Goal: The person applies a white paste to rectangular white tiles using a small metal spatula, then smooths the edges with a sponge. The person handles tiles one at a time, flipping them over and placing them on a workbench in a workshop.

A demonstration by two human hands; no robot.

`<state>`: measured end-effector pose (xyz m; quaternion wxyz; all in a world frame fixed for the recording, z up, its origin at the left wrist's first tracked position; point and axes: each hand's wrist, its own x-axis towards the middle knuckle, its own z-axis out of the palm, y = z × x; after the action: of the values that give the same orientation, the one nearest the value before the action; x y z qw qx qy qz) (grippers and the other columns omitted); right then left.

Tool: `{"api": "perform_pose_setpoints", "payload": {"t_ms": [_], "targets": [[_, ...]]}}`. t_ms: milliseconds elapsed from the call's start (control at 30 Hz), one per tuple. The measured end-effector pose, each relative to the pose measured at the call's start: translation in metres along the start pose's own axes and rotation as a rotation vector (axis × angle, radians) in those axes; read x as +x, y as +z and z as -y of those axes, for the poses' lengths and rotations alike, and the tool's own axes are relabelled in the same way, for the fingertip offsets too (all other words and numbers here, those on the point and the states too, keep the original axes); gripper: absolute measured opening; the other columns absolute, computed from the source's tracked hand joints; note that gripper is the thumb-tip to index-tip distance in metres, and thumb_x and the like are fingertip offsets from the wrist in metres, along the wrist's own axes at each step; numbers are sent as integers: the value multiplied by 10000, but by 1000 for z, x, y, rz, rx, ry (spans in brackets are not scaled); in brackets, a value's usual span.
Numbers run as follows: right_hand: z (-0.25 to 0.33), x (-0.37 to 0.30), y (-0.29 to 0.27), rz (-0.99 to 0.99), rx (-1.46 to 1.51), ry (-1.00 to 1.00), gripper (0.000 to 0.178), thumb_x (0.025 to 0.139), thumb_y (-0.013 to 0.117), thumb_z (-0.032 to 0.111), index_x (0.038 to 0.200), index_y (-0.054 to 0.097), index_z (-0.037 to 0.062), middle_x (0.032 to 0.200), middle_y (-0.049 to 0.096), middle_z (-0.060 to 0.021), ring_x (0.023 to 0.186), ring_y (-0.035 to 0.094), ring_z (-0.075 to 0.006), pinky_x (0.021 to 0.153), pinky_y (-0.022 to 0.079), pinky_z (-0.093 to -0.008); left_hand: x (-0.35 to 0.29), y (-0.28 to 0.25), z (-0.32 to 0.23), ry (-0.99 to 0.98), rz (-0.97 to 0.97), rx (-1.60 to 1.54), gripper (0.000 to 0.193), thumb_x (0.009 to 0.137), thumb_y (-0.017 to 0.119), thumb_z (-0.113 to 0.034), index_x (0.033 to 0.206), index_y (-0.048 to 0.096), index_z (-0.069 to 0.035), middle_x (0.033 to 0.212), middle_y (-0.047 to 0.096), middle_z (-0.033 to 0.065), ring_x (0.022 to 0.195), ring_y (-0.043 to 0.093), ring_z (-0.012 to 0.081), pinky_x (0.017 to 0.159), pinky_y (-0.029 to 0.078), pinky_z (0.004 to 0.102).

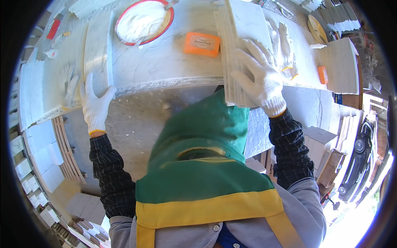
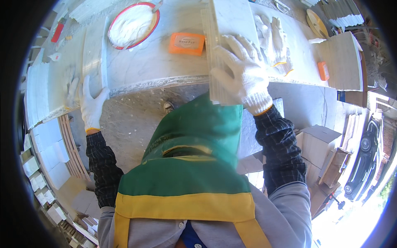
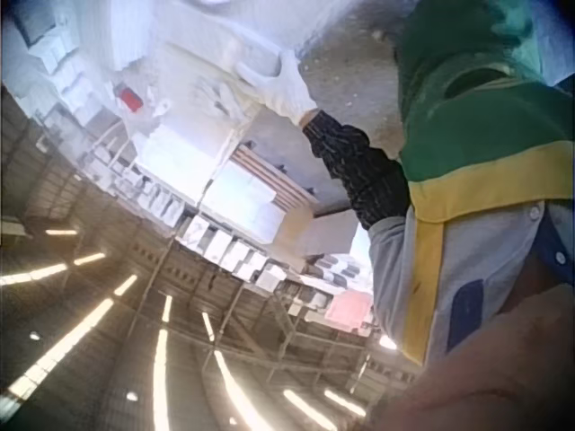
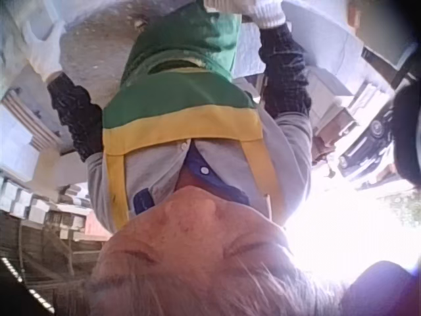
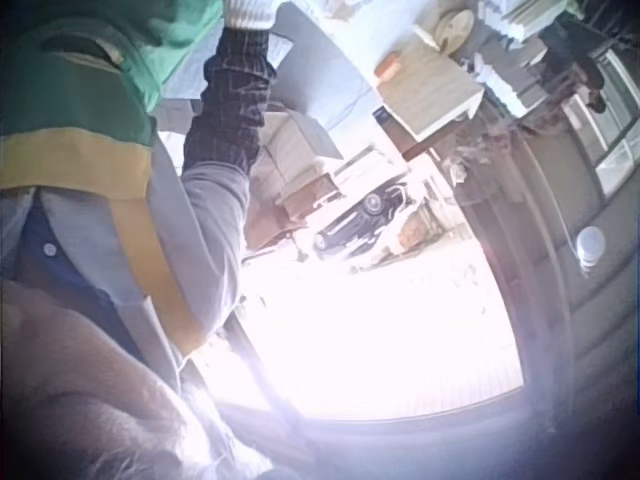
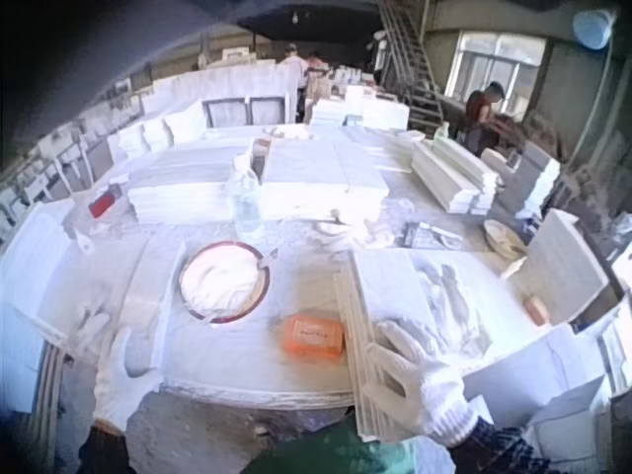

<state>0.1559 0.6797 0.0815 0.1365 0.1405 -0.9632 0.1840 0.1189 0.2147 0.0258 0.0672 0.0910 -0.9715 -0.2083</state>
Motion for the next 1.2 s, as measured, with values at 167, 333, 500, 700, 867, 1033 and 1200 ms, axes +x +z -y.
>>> {"api": "perform_pose_setpoints", "payload": {"t_ms": [167, 333, 500, 700, 867, 1033, 1200], "targets": [[-2, -4, 2, -162, -8, -77, 404, 789, 767, 287, 1145, 749, 98, 1315, 661, -146, 1271, 575, -399, 1077, 461, -495, 11, -10, -6, 10, 62, -53, 967, 728, 898, -285, 1545, 444, -36, 1536, 498, 230, 1411, 491, 342, 1167, 388, 411], [-4, -5, -1, -119, 87, -67, 402, 849, 742, 264, 1204, 725, 77, 1390, 630, -147, 1314, 557, -394, 1082, 472, -478, 16, -41, -23, -11, 37, -92, 1031, 697, 919, -287, 1555, 421, -8, 1549, 503, 211, 1435, 473, 295, 1185, 366, 382], [29, -8, -7, -213, 102, -70, 394, 818, 774, 194, 1182, 722, 55, 1316, 662, -162, 1253, 586, -411, 1056, 471, -499, 28, -66, -39, -44, 199, 89, 1088, 692, 921, -316, 1585, 374, -22, 1562, 484, 222, 1460, 447, 323, 1196, 355, 390], [109, -20, 35, -91, 707, -228, 449, 802, 805, 150, 1229, 706, 53, 1256, 701, -154, 1151, 662, -361, 992, 537, -456, 27, -38, -12, -118, 162, -285, 1052, 775, 896, -359, 1597, 342, -7, 1532, 527, 189, 1405, 505, 288, 1133, 422, 359], [146, -17, 95, 313, 1090, -123, 406, 927, 753, 190, 1301, 687, 45, 1298, 693, -181, 1188, 666, -345, 1036, 521, -404, 32, -44, 7, -382, 384, -760, 778, 903, 802, -333, 1530, 461, -24, 1330, 651, 103, 1072, 654, 174, 774, 540, 287], [149, -7, 114, 528, 1338, 119, 421, 987, 697, 232, 1353, 655, 27, 1310, 698, -160, 1188, 667, -251, 1030, 519, -360, -10, -34, -25, -300, 49, -1081, 410, 998, 704, -354, 1259, 686, -38, 879, 639, -45, 688, 541, 39, 601, 450, 220], [146, 5, 95, 558, 1618, 454, 657, 994, 675, 390, 1505, 503, 14, 1412, 645, -108, 1217, 622, -212, 1046, 496, -334, -69, -30, -51, -340, -57, -1114, 401, 1072, 588, -219, 1388, 600, 29, 1249, 664, 49, 1018, 629, 99, 868, 518, 244]]}}
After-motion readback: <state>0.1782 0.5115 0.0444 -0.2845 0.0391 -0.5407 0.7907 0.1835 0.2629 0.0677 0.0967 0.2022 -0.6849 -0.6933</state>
